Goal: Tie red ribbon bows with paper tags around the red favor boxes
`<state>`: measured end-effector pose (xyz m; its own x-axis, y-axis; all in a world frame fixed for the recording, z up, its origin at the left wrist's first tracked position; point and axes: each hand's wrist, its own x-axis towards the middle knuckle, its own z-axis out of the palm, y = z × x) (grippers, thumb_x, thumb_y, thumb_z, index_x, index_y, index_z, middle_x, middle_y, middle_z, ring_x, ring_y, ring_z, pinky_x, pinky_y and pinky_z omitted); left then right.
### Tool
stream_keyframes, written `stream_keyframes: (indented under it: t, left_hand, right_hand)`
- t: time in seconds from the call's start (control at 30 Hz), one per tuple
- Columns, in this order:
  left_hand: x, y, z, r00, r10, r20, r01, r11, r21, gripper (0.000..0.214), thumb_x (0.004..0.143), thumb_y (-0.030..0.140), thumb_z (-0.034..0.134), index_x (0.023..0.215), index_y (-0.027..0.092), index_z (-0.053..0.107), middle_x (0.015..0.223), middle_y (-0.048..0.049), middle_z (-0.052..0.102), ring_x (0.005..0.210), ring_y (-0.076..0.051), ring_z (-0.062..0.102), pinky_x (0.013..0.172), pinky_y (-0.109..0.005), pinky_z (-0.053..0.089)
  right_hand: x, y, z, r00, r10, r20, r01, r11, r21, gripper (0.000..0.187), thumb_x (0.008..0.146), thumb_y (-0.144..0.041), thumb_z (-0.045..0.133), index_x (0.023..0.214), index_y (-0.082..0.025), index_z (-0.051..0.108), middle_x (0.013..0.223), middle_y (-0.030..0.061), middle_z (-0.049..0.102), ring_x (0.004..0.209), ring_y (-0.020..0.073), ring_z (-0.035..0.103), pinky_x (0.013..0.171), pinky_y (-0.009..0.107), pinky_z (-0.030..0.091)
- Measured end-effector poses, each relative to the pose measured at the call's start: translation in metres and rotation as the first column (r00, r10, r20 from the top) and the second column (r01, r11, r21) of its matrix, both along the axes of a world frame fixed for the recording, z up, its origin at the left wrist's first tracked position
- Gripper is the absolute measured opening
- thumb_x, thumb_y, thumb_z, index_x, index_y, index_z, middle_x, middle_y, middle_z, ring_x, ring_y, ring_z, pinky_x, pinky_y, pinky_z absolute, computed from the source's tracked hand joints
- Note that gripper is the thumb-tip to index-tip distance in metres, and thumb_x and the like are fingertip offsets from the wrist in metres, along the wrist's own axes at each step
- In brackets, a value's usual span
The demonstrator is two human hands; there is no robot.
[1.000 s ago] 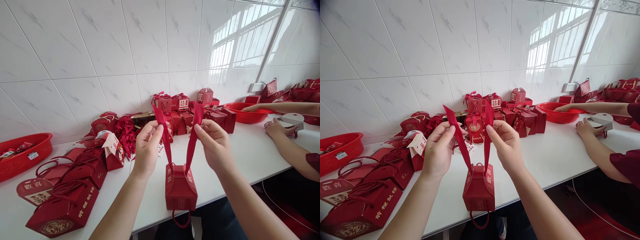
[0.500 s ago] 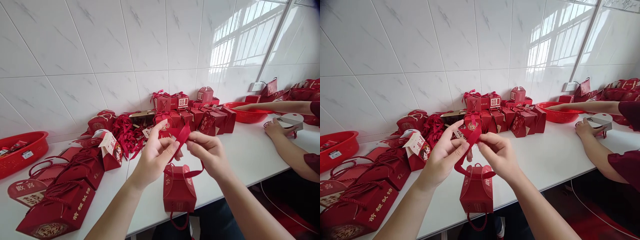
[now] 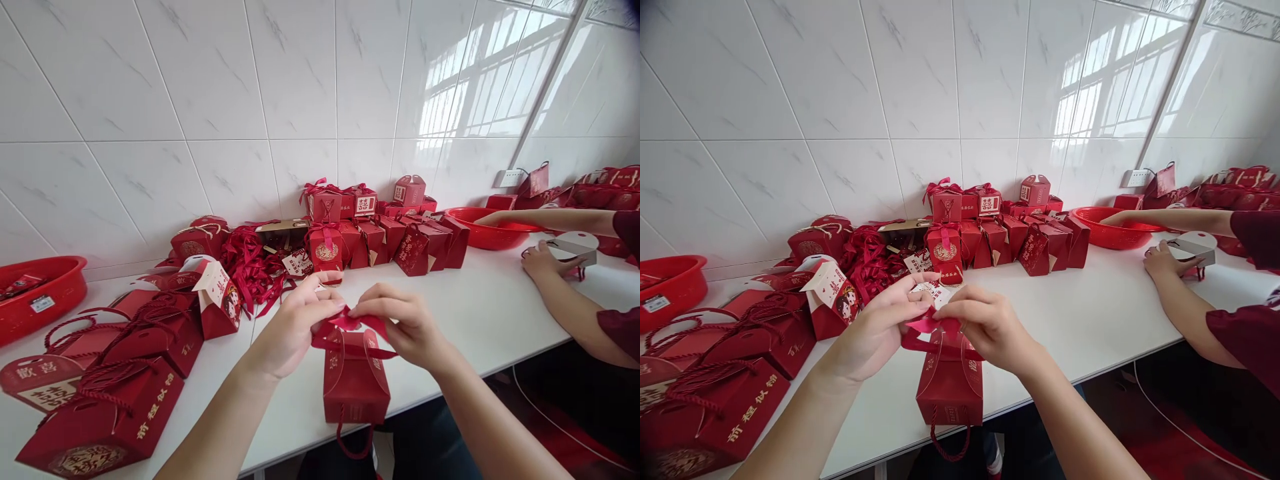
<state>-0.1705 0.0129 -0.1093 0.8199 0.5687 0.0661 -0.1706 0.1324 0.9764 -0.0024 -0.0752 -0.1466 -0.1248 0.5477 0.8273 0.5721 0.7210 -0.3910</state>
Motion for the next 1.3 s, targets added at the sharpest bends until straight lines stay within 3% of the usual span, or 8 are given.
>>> stream_keyframes:
  t: [0.27, 0.43, 0.63, 0.77, 0.87, 1.0, 1.1, 1.3]
  left_hand:
    - [-0.003, 0.004, 0.001, 0.999, -0.047, -0.019, 0.044, 0.992, -0.116, 0.033, 0.086, 0.02, 0.055, 0.119, 0.02, 0.05, 0.086, -0.0032, 0.06, 0.073, -0.013, 0.058, 0.064, -0.024, 0.047]
    - [-0.006, -0.006, -0.006, 0.996, 0.091, 0.011, -0.09, 0.954, 0.285, 0.039, 0.09, 0.03, 0.054, 0.128, 0.026, 0.049, 0.073, 0.0012, 0.059, 0.069, -0.013, 0.056, 0.068, -0.025, 0.047]
    - [-0.024, 0.0, -0.024, 0.817, 0.473, 0.33, -0.488, 0.263, 0.832, 0.044, 0.083, 0.021, 0.063, 0.125, 0.028, 0.055, 0.081, -0.0004, 0.065, 0.08, -0.017, 0.06, 0.085, -0.028, 0.047]
    - [-0.063, 0.025, -0.045, 0.702, 0.647, 0.297, -0.406, 0.021, 0.914, 0.04, 0.085, 0.02, 0.057, 0.124, 0.026, 0.054, 0.067, 0.0043, 0.048, 0.059, -0.011, 0.049, 0.073, -0.022, 0.045]
    - [-0.092, 0.044, -0.073, 0.666, 0.745, 0.047, -0.203, 0.121, 0.972, 0.034, 0.087, 0.022, 0.049, 0.12, 0.021, 0.054, 0.065, 0.0048, 0.044, 0.054, -0.01, 0.046, 0.064, -0.02, 0.043]
    - [-0.101, 0.052, -0.105, 0.683, 0.647, -0.338, 0.067, 0.406, 0.911, 0.031, 0.086, 0.021, 0.043, 0.112, 0.02, 0.059, 0.066, 0.0014, 0.053, 0.06, -0.015, 0.056, 0.063, -0.024, 0.046]
    - [-0.088, 0.046, -0.107, 0.726, 0.621, -0.294, 0.036, 0.394, 0.919, 0.026, 0.087, 0.027, 0.047, 0.106, 0.023, 0.063, 0.095, -0.0072, 0.064, 0.089, -0.024, 0.062, 0.082, -0.034, 0.048]
    - [-0.046, 0.016, -0.08, 0.865, 0.436, -0.247, -0.111, 0.648, 0.754, 0.027, 0.088, 0.039, 0.054, 0.112, 0.026, 0.059, 0.121, -0.0058, 0.059, 0.115, -0.024, 0.053, 0.099, -0.038, 0.043]
  right_hand:
    - [0.006, 0.002, -0.007, 0.933, -0.24, 0.27, 0.174, 0.954, 0.245, 0.033, 0.092, -0.005, 0.044, 0.112, -0.021, 0.063, 0.097, 0.0081, 0.062, 0.088, 0.015, 0.061, 0.076, 0.027, 0.053]
    - [0.002, 0.002, -0.015, 0.948, -0.272, 0.162, 0.229, 0.942, 0.244, 0.037, 0.087, -0.004, 0.05, 0.115, -0.023, 0.065, 0.105, 0.0093, 0.062, 0.094, 0.0182, 0.061, 0.078, 0.032, 0.053]
    - [0.005, -0.024, -0.033, 0.835, -0.441, -0.33, 0.472, 0.881, 0.017, 0.023, 0.088, -0.013, 0.054, 0.099, -0.026, 0.069, 0.104, 0.0064, 0.063, 0.097, 0.0212, 0.06, 0.082, 0.035, 0.049]
    - [0.032, -0.066, -0.074, 0.629, -0.651, -0.424, 0.63, 0.747, -0.212, 0.011, 0.087, -0.027, 0.059, 0.092, -0.023, 0.068, 0.095, 0.0052, 0.063, 0.088, 0.0213, 0.059, 0.073, 0.031, 0.047]
    - [0.054, -0.096, -0.114, 0.483, -0.846, -0.226, 0.747, 0.533, -0.398, 0.022, 0.085, -0.038, 0.059, 0.072, -0.021, 0.062, 0.076, 0.0028, 0.059, 0.069, 0.0184, 0.054, 0.06, 0.03, 0.041]
    - [0.064, -0.107, -0.145, 0.513, -0.851, -0.11, 0.7, 0.489, -0.521, 0.031, 0.082, -0.047, 0.058, 0.067, -0.02, 0.058, 0.074, 0.0029, 0.058, 0.065, 0.0183, 0.054, 0.06, 0.031, 0.044]
    - [0.058, -0.096, -0.139, 0.429, -0.884, -0.184, 0.731, 0.46, -0.504, 0.035, 0.081, -0.051, 0.061, 0.098, -0.021, 0.065, 0.105, 0.0079, 0.062, 0.093, 0.0254, 0.06, 0.078, 0.038, 0.049]
    - [0.021, -0.064, -0.09, 0.786, -0.593, -0.174, 0.48, 0.764, -0.431, 0.034, 0.09, -0.04, 0.055, 0.121, -0.028, 0.056, 0.128, 0.0077, 0.053, 0.12, 0.0236, 0.051, 0.099, 0.041, 0.044]
